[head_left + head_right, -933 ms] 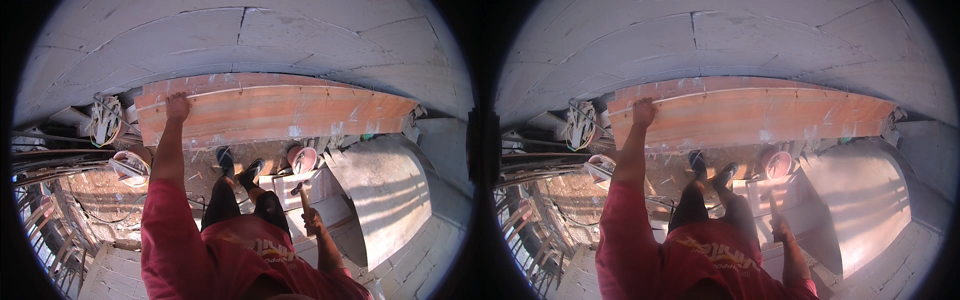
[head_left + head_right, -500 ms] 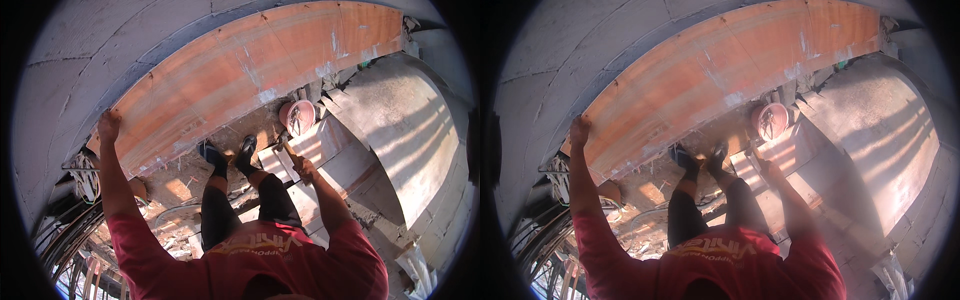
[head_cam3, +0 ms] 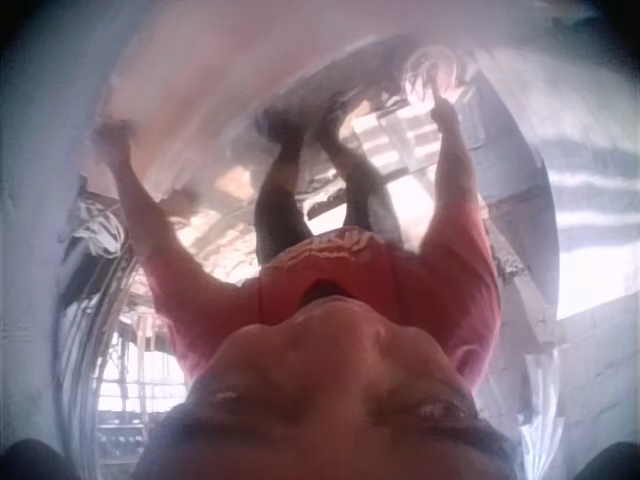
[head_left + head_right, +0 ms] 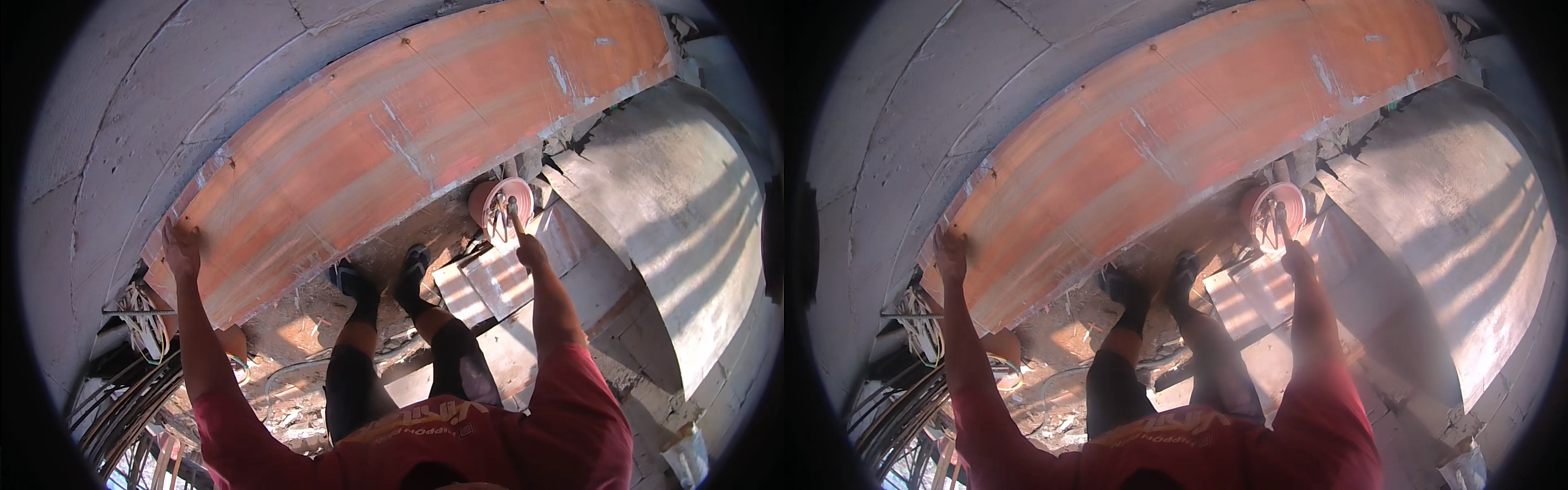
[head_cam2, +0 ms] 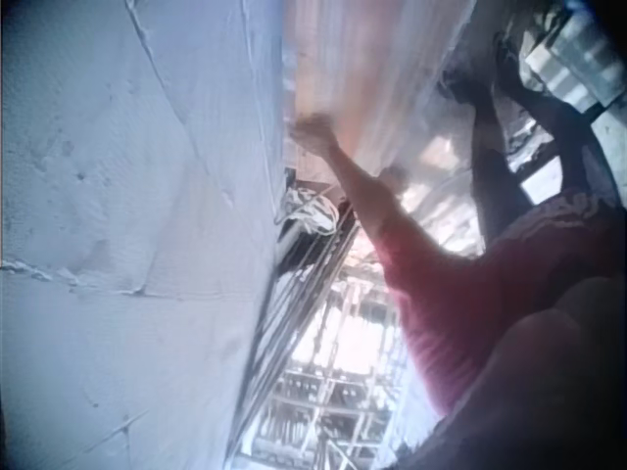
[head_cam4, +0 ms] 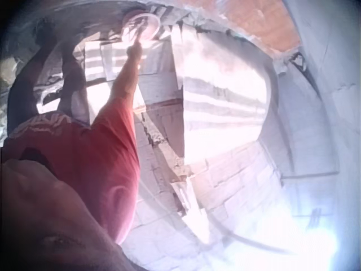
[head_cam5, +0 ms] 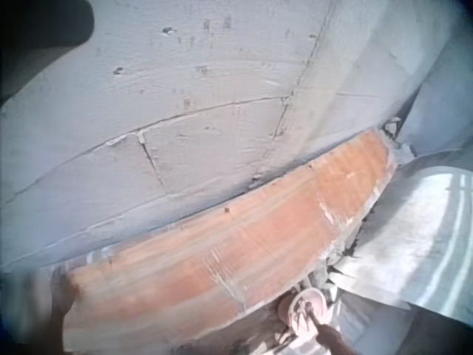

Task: The person hammers nails into orange roof tiles to secure them to a concrete ceiling. They then use a metal rod to adjust the tiles and clear debris from the work area.

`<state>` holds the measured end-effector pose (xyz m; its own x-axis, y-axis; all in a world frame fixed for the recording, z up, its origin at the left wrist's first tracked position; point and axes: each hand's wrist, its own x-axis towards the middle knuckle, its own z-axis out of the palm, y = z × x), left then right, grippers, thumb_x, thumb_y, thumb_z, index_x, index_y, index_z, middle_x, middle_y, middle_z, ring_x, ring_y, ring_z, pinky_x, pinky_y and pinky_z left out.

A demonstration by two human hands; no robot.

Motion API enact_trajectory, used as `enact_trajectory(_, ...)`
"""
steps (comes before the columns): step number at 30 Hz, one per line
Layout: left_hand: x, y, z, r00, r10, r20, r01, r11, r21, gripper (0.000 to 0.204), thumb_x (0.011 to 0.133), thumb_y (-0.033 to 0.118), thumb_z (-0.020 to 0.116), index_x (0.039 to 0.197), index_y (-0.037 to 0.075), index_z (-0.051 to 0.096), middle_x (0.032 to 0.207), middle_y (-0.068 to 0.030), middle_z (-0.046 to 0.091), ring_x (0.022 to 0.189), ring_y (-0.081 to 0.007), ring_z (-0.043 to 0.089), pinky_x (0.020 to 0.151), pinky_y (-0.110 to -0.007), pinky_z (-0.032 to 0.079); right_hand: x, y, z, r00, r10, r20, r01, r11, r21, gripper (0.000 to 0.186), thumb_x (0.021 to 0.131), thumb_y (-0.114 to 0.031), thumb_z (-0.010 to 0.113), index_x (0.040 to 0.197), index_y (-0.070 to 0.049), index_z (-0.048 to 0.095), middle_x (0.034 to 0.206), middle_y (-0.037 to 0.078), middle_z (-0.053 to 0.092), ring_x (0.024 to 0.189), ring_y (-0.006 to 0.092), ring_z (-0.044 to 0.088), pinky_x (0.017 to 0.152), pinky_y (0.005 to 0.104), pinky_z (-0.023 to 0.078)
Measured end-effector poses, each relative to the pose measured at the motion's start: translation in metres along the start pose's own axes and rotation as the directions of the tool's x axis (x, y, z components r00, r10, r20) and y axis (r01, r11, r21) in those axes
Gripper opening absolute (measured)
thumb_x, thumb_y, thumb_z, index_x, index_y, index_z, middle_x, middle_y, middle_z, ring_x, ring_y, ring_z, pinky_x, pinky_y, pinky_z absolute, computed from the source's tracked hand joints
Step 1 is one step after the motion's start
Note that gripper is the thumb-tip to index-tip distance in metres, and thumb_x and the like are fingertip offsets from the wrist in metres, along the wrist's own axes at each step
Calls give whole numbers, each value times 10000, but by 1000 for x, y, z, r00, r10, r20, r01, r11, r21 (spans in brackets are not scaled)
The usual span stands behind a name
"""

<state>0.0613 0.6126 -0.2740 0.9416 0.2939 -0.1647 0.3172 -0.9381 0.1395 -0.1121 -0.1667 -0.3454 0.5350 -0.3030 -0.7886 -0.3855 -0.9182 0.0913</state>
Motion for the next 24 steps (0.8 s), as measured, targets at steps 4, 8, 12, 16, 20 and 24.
enact_trajectory(4, -58, 62, -10, 976, -5, -218, -6, 999, -49, 640, 829, 143, 645, 1400, 35, 378, 1378, -255, 394, 1291, -425, 370, 1070, -490, 314, 10, -6, 6, 970, 245, -7, -245, 966, -82, 424, 837, -136, 486, 1258, -126, 529, 1161, 181, 584, 1110, 344, 564, 918, 472, 456)
enact_trajectory(8, -108, 158, -1, 973, 151, -176, -175, 976, -131, 614, 799, 90, 598, 1379, 55, 399, 1397, -229, 377, 1328, -437, 308, 1082, -540, 260, -15, -50, -23, 977, 198, -74, -208, 961, -184, 403, 832, -159, 504, 1227, -123, 571, 1203, 170, 560, 1132, 357, 530, 937, 515, 415)
enact_trajectory(12, -110, 217, 13, 966, 115, -232, -179, 943, -280, 655, 736, 90, 556, 1372, 64, 400, 1420, -199, 358, 1348, -463, 255, 1082, -596, 207, -70, -122, -99, 953, -151, -261, 156, 988, -3, 343, 821, -156, 555, 1141, -40, 599, 1072, 207, 600, 978, 394, 592, 861, 491, 470)
enact_trajectory(16, -104, 267, 12, 975, 191, -114, -220, 910, -353, 682, 713, 109, 567, 1372, 63, 397, 1452, -173, 324, 1374, -445, 220, 1102, -608, 156, -99, -189, -162, 802, -391, -451, 501, 852, 152, 341, 831, -158, 604, 1145, -26, 582, 963, 217, 616, 844, 416, 615, 794, 476, 500)
enact_trajectory(20, -96, 296, 2, 949, 297, 107, -237, 894, -380, 707, 743, 158, 600, 1405, 79, 364, 1470, -155, 308, 1406, -395, 190, 1124, -599, 129, -101, -262, -237, 721, -429, -544, 542, 838, 58, 393, 832, -188, 623, 1197, -56, 567, 1101, 188, 583, 1012, 357, 571, 862, 459, 460)
enact_trajectory(24, -70, 304, 2, 909, 327, 258, -243, 920, -308, 748, 780, 235, 634, 1449, 122, 321, 1510, -137, 265, 1426, -375, 146, 1130, -586, 124, -44, -313, -274, 626, -398, -671, 519, 854, -23, 437, 858, -206, 593, 1261, -60, 513, 1142, 192, 564, 1062, 344, 549, 892, 457, 445)
